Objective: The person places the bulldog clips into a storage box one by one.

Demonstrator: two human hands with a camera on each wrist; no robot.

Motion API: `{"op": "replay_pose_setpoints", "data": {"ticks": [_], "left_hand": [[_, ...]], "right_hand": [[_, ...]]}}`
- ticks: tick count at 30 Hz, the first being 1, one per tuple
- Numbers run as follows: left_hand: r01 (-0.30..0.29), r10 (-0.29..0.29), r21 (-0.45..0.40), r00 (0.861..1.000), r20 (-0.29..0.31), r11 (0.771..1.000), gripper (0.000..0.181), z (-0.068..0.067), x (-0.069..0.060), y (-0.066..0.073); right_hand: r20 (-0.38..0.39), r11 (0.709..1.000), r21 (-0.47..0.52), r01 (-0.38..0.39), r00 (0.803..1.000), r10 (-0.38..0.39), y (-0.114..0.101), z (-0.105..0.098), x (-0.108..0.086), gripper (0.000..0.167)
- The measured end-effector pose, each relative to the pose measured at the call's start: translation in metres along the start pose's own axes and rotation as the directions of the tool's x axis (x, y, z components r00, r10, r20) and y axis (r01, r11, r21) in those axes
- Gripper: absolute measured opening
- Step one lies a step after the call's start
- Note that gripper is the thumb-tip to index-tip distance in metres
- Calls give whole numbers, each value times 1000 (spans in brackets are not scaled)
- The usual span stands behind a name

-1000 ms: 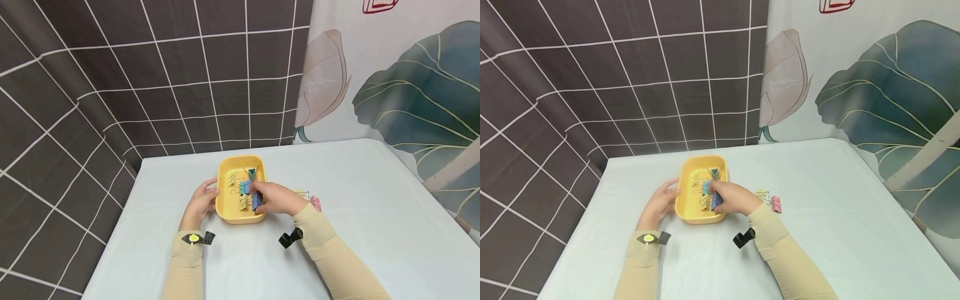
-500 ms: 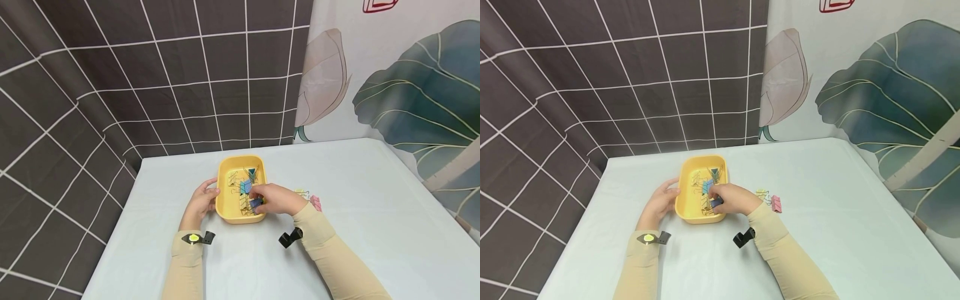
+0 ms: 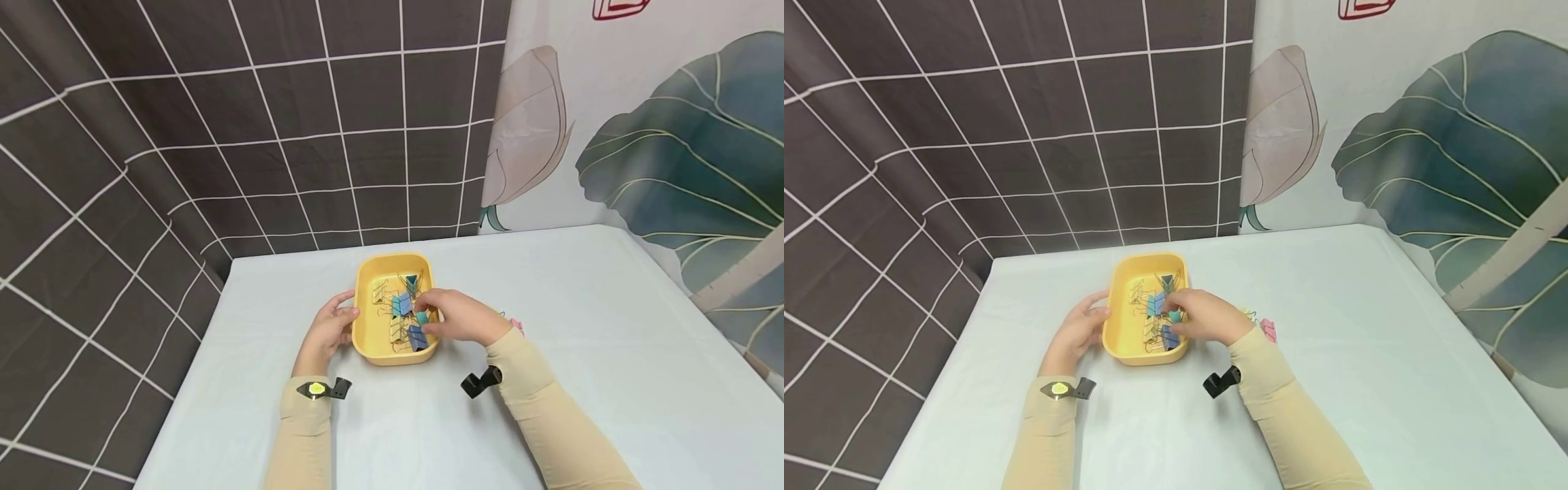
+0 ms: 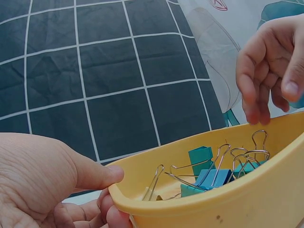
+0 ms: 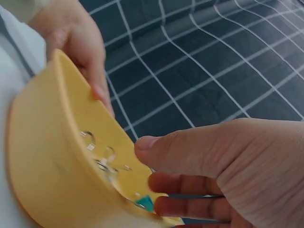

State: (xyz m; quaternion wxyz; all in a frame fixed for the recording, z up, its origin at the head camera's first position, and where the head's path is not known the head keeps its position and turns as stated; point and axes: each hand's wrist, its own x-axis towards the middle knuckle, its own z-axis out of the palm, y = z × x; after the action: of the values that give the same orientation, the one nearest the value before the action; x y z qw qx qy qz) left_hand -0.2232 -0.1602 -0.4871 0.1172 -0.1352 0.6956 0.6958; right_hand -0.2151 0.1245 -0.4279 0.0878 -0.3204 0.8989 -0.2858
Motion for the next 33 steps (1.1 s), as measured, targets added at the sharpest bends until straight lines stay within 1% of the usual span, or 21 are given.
{"op": "replay_pose_setpoints", "data": {"ticks": [3, 6, 8, 10, 15, 17, 22, 25, 27, 31, 33], "left_hand": [[-4, 4, -1, 1000, 0, 1000, 48, 0, 0, 0], [-5, 5, 0, 1000, -2, 1000, 48, 1, -1, -1], [-3, 3, -1, 1000, -4, 1000, 48, 1, 0, -1], [2, -2, -2, 1000, -8, 1000, 48, 0, 0, -1], [3, -3, 9, 1000, -13, 1000, 48, -1, 1, -2], [0, 0, 11, 1000, -11, 1000, 48, -1, 2, -2], [2, -2, 4, 1000, -8, 1000, 48, -1, 1, -1], [3, -3, -1, 1000, -5, 1000, 48, -1, 0, 0], [1, -1, -1, 1000, -3, 1000, 48, -1, -1, 0], [-4, 4, 4, 1000, -3, 1000, 48, 0, -1, 0], [-8, 8, 8, 1000, -3, 1000, 48, 0, -1, 0]], "right_hand": [[-66, 1000, 3, -11, 998, 11, 8, -9, -5, 36], [-123, 998, -11, -54, 991, 53, 19, -18, -11, 42], [-139, 995, -10, -98, 986, 95, 27, -24, -15, 46], [-134, 988, -3, -155, 979, 153, 33, -30, -20, 50], [-87, 963, 6, -269, 959, 269, 46, -37, -28, 57], [-70, 954, 1, -299, 952, 299, 49, -37, -29, 59], [-17, 923, -12, -384, 923, 383, 55, -37, -29, 63], [16, 903, -42, -427, 903, 428, 58, -35, -29, 65], [50, 891, -54, -450, 890, 453, 60, -33, -29, 66], [140, 853, -13, -522, 844, 518, 61, -30, -31, 65], [171, 833, 17, -553, 823, 542, 60, -29, -32, 66]]}}
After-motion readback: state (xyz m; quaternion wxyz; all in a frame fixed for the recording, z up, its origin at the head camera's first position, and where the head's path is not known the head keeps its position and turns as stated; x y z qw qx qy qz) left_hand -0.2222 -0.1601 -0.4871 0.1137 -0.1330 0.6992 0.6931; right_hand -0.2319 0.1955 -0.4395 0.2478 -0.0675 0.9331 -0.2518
